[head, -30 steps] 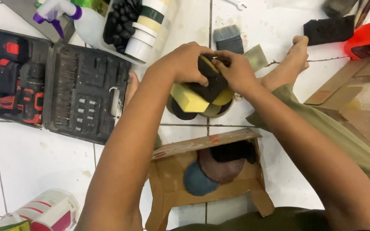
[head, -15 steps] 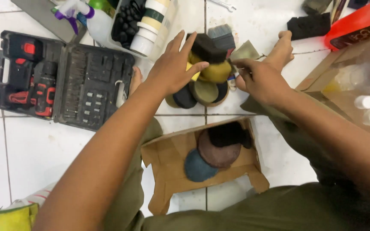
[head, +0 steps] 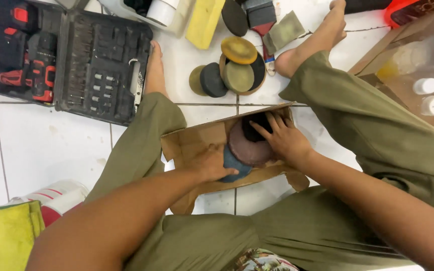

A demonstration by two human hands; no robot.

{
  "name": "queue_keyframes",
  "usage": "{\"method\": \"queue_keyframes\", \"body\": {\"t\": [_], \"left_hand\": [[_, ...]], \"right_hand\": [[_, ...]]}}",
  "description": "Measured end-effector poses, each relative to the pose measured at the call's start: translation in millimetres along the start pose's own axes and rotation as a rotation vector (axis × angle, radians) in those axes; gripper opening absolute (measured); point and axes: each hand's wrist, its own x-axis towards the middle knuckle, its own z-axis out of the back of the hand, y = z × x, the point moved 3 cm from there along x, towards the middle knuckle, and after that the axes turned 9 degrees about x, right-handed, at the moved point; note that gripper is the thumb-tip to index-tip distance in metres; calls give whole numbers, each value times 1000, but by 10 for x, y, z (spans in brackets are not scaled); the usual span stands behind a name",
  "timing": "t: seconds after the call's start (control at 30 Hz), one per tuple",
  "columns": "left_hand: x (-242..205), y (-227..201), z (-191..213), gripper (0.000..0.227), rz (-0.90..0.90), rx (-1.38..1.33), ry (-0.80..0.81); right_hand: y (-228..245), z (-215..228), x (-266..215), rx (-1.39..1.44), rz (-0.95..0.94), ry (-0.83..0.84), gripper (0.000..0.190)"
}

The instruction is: The person sits on a tiled floor and organizes various tools and supplies. They pick up items such as a scraper, pliers, and a hammer, placing them into a wooden crate. They also sort through a cardboard box containing sanding discs and sponges, arranging them neatly.

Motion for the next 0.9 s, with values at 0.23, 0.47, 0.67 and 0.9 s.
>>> {"method": "queue_keyframes", "body": {"t": [0.23,0.47,0.67,0.9], "left_hand": [[176,-176,-153,123,369,-794,-164],[433,-12,-225,96,178,-731,-267],[-188,-298,660,42,-113,-788,-337],[-580,-395,1655,38,-560,-849,-460]], "right_hand": [[-92,46,-31,-60,102,-7,138],[-184,-44,-14,45,332,-91,93],[-235,342,-331,165,500,-372,54],[-662,1482,-445,399,298,-712,59]]}}
